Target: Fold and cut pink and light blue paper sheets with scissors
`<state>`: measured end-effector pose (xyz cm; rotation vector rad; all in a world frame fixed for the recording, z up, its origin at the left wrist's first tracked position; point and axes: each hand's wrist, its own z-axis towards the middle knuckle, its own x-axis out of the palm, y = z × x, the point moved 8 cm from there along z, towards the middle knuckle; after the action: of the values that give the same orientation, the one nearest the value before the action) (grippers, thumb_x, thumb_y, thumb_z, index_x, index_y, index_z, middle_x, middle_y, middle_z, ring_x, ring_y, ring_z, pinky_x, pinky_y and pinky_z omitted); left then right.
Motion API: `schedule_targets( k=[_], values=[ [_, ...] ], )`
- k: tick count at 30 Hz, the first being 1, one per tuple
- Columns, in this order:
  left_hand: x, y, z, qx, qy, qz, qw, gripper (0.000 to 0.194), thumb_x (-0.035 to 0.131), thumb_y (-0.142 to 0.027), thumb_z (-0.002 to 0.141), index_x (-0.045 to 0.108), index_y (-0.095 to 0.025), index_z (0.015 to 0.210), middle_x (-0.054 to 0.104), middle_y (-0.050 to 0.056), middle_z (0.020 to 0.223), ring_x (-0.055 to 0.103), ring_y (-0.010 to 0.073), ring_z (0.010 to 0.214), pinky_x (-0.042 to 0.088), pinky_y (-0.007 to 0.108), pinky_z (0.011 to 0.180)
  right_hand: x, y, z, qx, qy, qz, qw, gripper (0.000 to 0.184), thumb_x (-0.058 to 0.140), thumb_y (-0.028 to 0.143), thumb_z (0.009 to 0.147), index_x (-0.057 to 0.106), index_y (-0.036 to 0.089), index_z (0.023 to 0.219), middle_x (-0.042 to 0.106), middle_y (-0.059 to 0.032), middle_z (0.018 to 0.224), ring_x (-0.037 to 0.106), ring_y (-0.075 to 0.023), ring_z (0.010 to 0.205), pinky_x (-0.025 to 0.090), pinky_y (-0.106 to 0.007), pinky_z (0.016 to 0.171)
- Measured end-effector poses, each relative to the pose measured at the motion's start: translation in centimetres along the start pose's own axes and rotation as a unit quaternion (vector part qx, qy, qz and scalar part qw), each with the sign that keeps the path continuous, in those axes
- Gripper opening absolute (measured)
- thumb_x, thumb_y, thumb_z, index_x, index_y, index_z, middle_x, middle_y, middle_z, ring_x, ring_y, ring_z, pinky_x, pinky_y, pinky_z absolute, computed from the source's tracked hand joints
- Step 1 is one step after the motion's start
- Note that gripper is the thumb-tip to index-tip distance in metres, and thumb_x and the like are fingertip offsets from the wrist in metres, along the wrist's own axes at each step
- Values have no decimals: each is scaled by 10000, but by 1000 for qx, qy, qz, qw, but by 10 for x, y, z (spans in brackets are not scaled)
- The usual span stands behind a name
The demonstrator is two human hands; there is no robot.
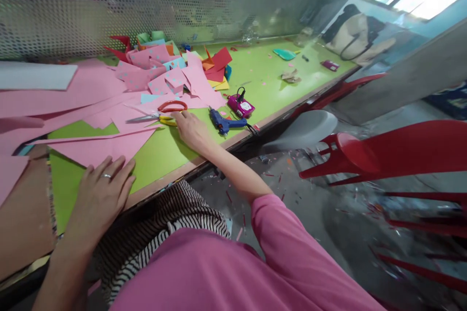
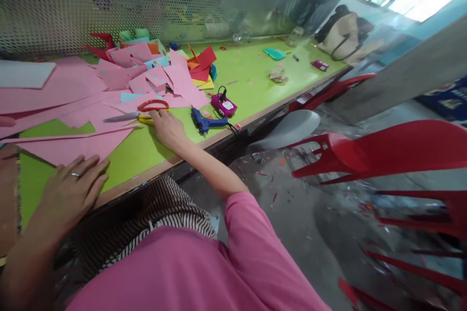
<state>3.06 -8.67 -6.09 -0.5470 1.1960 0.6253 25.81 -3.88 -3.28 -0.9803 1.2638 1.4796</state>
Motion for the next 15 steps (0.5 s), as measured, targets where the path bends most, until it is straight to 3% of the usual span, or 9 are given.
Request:
schedule_targets(
  k=[3, 9, 15],
  values=[
    [4, 3, 0, 6, 9, -4, 1000, 502, 304, -344, 1047, 657, -116, 1322, 642, 215, 1384, 538, 433, 1328, 392, 618, 1075, -4, -5, 21, -5, -13, -33, 999, 430, 309, 77, 1010, 558, 160, 1350, 641, -153, 1295, 555, -267, 1141, 435, -371, 884],
    [3, 1, -1, 15, -17, -7, 1000, 483, 322, -337, 1053, 655, -92, 1302, 637, 236, 1374, 605, 413, 1246, 442, 606, 1034, -14, -26, 55, 46, 1, -118, 992, 449, 296, 73, 1013, 612, 172, 1317, 668, -169, 1279, 530, -299, 1200, 402, -429, 953],
    [-6, -3, 2, 2, -57, -40, 998, 416, 396, -332, 1048, 618, -99, 1312, 644, 220, 1355, 616, 344, 1235, 498, 504, 1035, -20, -46, 71, 85, -27, -129, 988, 452, 312, 100, 1011, 662, 170, 1288, 667, -194, 1282, 508, -345, 1213, 360, -489, 963]
  ],
)
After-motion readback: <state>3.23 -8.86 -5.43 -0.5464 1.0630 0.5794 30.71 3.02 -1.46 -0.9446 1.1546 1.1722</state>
